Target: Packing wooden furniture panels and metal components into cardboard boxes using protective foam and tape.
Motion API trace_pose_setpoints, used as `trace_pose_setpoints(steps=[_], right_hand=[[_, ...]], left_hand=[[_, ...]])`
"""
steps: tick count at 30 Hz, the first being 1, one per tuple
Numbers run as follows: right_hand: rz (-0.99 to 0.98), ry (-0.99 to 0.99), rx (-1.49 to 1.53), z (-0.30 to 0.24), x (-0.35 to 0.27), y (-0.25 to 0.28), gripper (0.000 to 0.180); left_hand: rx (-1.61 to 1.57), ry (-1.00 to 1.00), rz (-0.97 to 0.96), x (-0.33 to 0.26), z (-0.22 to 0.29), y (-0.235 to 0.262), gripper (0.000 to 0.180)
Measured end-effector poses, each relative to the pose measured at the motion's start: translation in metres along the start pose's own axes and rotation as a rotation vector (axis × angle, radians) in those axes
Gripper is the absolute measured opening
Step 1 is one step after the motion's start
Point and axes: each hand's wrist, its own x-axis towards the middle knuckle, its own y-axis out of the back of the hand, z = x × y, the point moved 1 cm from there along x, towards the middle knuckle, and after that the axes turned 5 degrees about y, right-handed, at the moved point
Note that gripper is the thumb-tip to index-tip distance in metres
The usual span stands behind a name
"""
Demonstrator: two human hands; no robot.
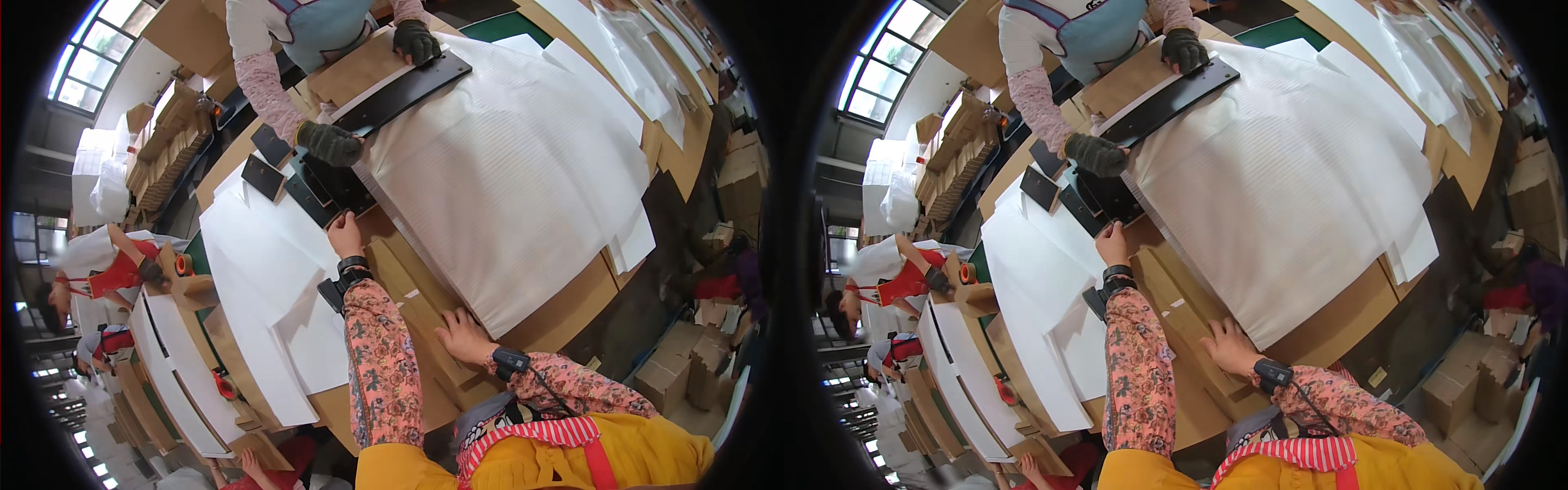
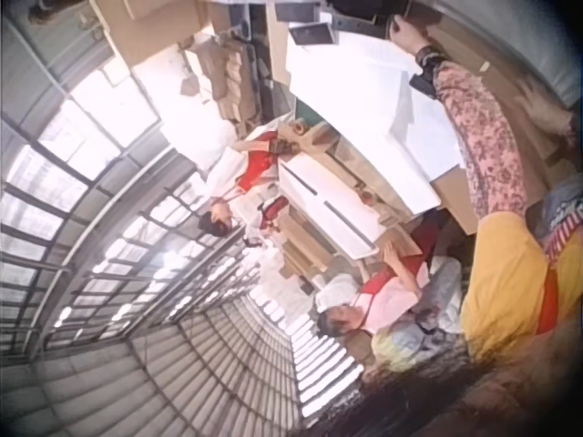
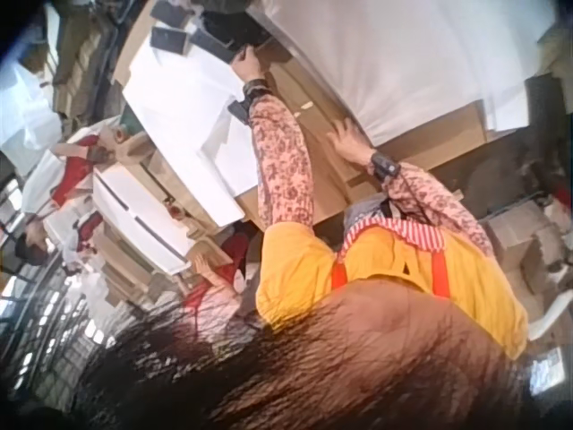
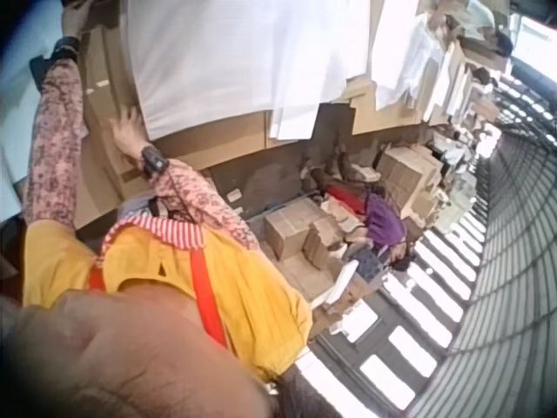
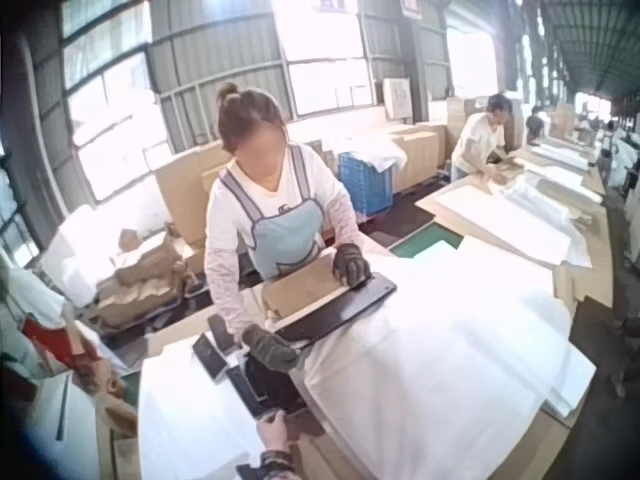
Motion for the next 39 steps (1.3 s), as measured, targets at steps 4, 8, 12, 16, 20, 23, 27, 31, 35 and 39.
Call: trace_pose_setpoints(steps=[4,8,12,16,20,23,27,31,35,39], right_hand=[[-0.026,0.016,0.003,0.002,0.002,0.000,0.060],[0.003,0.029,0.007,0.011,0.004,0.002,0.057],[0.041,0.062,-0.007,0.010,0.006,-0.004,0.055],[0.033,0.108,0.003,0.017,0.008,0.002,0.054],[-0.048,0.129,0.012,0.024,0.003,0.003,0.058],[-0.121,0.144,0.147,0.024,-0.008,-0.002,0.071],[-0.139,0.204,0.047,0.039,-0.008,-0.013,0.076],[-0.160,0.217,0.079,0.041,0.000,-0.010,0.075],[-0.140,0.252,0.080,0.036,-0.006,-0.017,0.072],[-0.067,0.265,-0.024,0.042,-0.004,-0.013,0.067]], left_hand=[[-0.239,0.079,-0.014,0.009,-0.012,0.031,0.033],[-0.259,0.162,-0.145,-0.022,-0.005,0.061,0.032],[-0.100,0.139,-0.178,-0.068,-0.011,0.130,0.038],[-0.115,0.241,-0.040,-0.147,-0.044,0.206,0.035],[-0.255,0.345,0.284,-0.247,-0.114,0.256,0.024],[-0.256,0.393,0.443,-0.315,-0.173,0.298,0.021],[-0.381,0.584,0.657,-0.371,-0.194,0.302,0.017],[-0.407,0.648,0.669,-0.393,-0.188,0.309,0.017],[-0.478,0.521,0.696,-0.402,-0.200,0.383,0.021],[-0.708,0.615,0.771,-0.362,-0.224,0.457,0.027]])
